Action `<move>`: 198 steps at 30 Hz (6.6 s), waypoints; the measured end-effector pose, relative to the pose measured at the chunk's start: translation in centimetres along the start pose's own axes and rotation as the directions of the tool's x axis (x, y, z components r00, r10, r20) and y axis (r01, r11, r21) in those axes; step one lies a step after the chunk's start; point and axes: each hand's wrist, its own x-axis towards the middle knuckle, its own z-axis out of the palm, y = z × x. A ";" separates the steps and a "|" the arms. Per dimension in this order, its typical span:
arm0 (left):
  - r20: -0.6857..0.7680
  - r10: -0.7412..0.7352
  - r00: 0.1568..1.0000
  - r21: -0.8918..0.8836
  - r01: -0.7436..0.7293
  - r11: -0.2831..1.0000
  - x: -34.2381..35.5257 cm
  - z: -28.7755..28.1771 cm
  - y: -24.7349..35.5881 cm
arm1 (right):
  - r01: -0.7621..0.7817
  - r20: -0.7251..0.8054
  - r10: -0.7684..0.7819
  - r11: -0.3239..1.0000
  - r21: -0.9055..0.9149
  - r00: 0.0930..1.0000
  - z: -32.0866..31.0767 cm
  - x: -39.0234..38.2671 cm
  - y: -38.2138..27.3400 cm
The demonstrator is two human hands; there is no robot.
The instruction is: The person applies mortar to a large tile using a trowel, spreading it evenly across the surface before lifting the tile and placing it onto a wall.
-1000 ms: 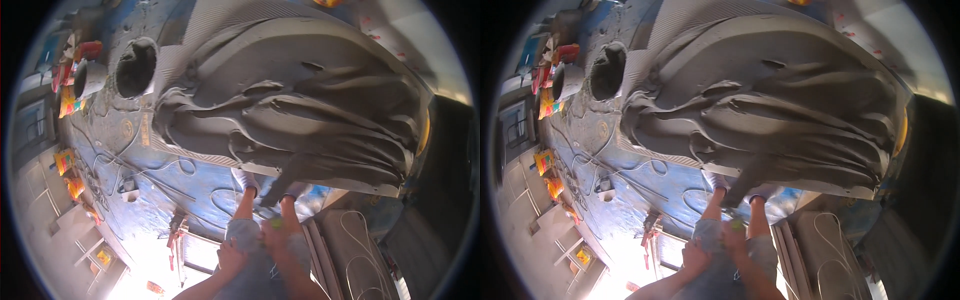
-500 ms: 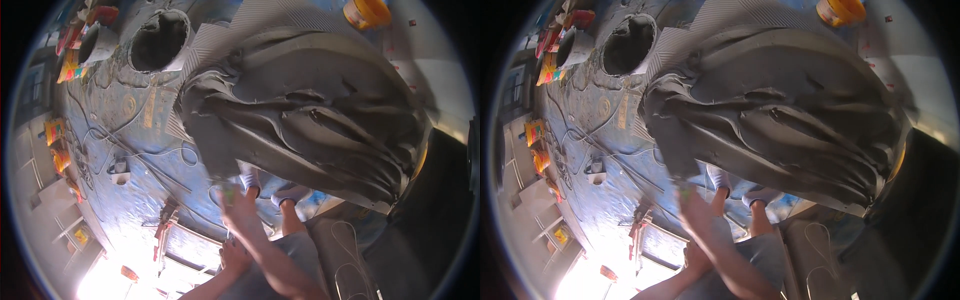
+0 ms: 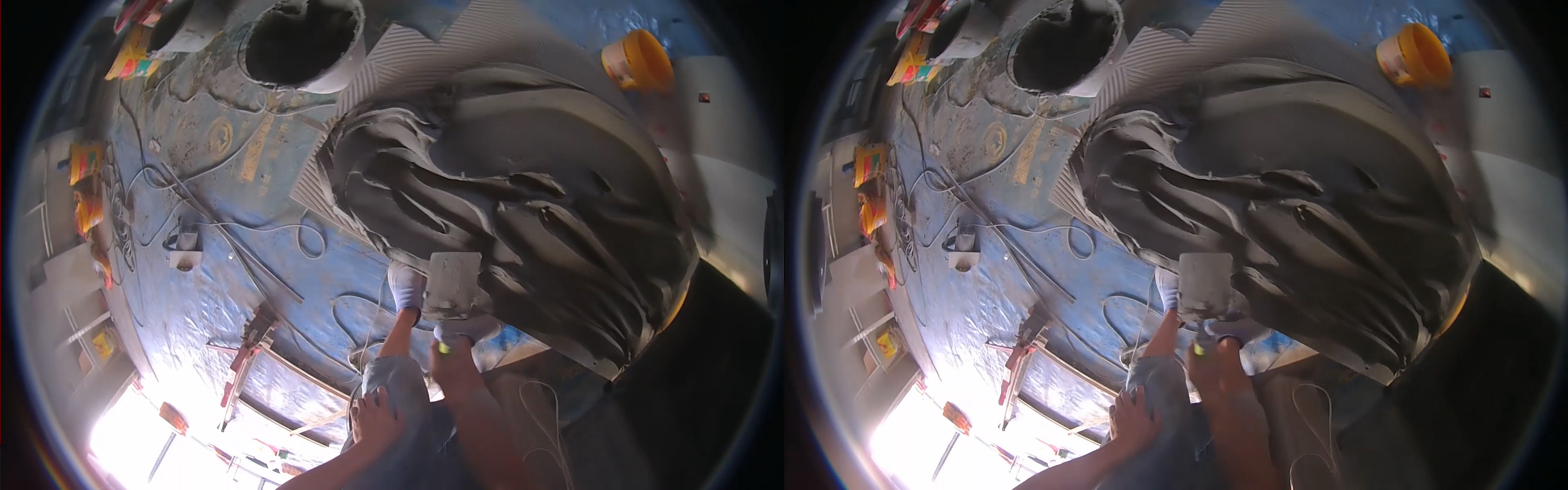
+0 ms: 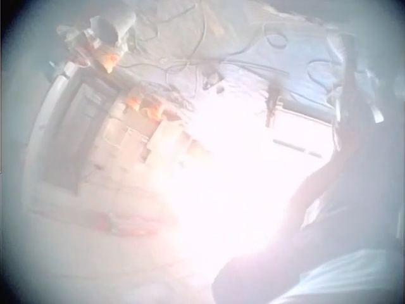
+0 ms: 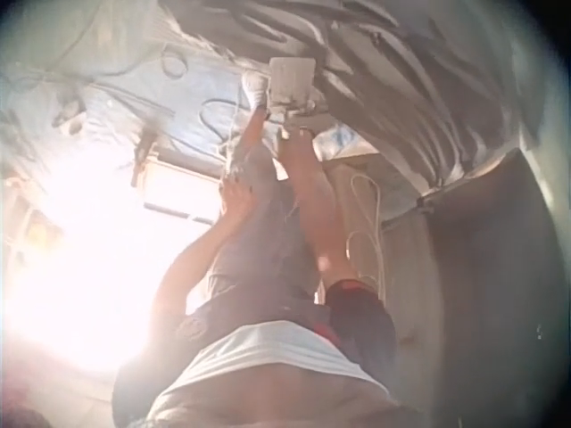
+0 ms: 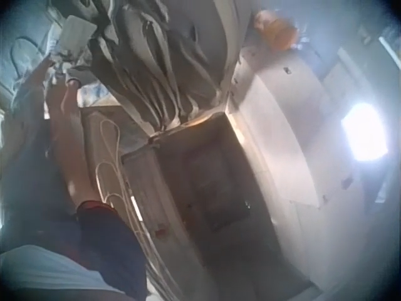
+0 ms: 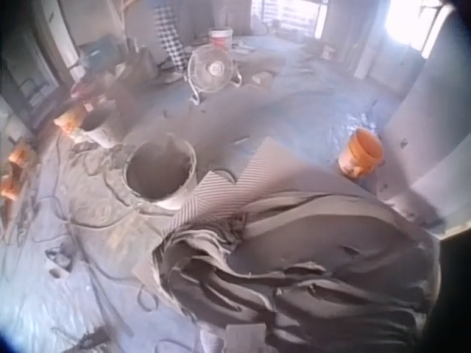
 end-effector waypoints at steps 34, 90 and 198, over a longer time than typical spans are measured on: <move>0.004 -0.030 1.000 -0.262 0.030 0.964 0.1 -0.6 -0.4 | 0.503 0.262 -0.430 0.723 -0.473 0.864 -6.5 7.6 -27.3; 0.026 -0.137 0.990 -0.089 0.138 0.986 1.0 -5.0 14.0 | 0.466 0.280 -0.669 0.112 -0.878 0.689 -47.0 38.1 -26.8; 0.041 -0.094 0.995 -0.309 0.102 0.946 6.7 -11.9 -0.3 | -0.095 0.245 0.026 0.957 0.274 0.969 -9.3 21.4 -40.9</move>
